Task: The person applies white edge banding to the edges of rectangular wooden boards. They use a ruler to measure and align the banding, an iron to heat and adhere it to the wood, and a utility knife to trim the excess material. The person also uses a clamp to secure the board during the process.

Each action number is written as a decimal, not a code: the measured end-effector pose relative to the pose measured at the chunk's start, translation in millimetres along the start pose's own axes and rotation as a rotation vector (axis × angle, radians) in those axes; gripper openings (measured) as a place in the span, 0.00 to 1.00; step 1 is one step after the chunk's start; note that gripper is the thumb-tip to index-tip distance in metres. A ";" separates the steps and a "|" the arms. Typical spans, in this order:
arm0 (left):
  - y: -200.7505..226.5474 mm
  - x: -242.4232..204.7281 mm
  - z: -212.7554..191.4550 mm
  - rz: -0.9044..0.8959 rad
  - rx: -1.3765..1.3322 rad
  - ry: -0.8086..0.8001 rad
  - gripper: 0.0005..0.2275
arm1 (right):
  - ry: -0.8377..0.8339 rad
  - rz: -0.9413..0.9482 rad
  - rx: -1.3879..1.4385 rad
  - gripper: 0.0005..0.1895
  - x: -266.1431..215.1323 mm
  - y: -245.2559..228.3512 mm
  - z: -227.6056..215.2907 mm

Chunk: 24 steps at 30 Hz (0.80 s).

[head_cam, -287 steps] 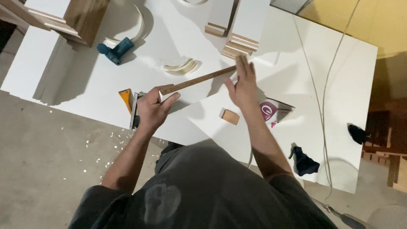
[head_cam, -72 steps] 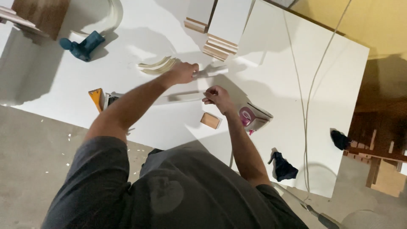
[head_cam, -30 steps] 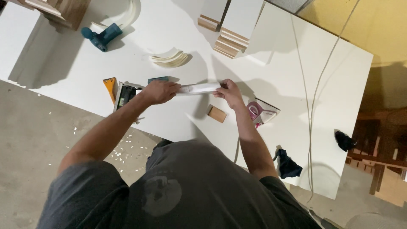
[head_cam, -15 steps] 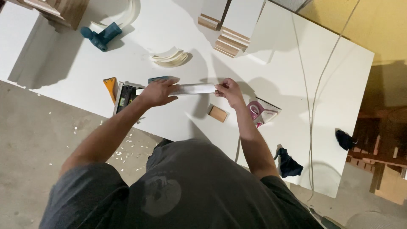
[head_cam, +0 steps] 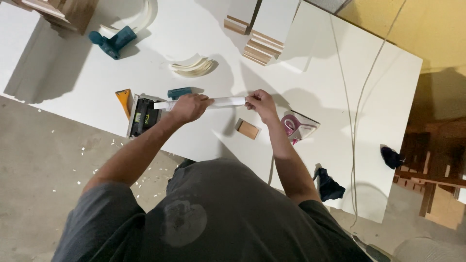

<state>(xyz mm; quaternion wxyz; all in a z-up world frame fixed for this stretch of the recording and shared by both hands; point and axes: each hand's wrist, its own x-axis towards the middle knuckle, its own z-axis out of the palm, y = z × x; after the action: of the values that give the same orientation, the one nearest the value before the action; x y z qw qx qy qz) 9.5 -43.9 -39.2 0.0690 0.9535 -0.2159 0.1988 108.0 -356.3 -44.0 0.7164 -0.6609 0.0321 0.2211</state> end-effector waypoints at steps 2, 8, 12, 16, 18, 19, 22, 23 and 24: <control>2.8 3.3 -5.3 0.009 -0.024 -0.016 0.08 | 0.006 0.011 -0.005 0.13 -7.7 -9.0 2.8; 14.9 14.1 -4.7 0.027 -0.076 -0.029 0.11 | 0.019 0.023 -0.015 0.13 -16.7 -17.8 1.7; 16.8 13.4 -2.3 0.013 -0.060 -0.014 0.10 | 0.194 -0.690 -0.814 0.12 -8.9 -10.3 -9.3; 12.8 14.7 2.4 0.012 -0.099 -0.054 0.13 | -0.197 -0.881 -1.155 0.10 -10.8 -31.4 9.4; 13.2 15.7 -1.6 -0.004 -0.135 -0.095 0.15 | -0.265 -0.910 -1.304 0.05 4.2 -21.4 1.9; 8.4 13.2 -13.7 -0.009 -0.129 -0.095 0.15 | -0.271 -0.916 -1.301 0.05 4.7 -23.4 3.6; -5.5 -2.7 -39.2 -0.051 -0.104 -0.121 0.14 | -0.262 -0.938 -1.329 0.05 4.0 -25.5 3.8; -14.6 -11.4 -41.9 -0.061 -0.072 -0.162 0.15 | -0.266 -0.942 -1.318 0.05 6.3 -24.7 3.3; -23.9 -20.5 -44.7 -0.069 -0.041 -0.205 0.16 | -0.268 -0.943 -1.306 0.05 7.6 -22.9 2.9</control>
<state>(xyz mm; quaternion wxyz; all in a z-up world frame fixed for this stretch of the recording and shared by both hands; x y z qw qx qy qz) -12.5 -4.8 -7.9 0.0726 0.9740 -0.1931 0.0932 122.3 -352.1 -24.9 0.2021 -0.8572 -0.4707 -0.0526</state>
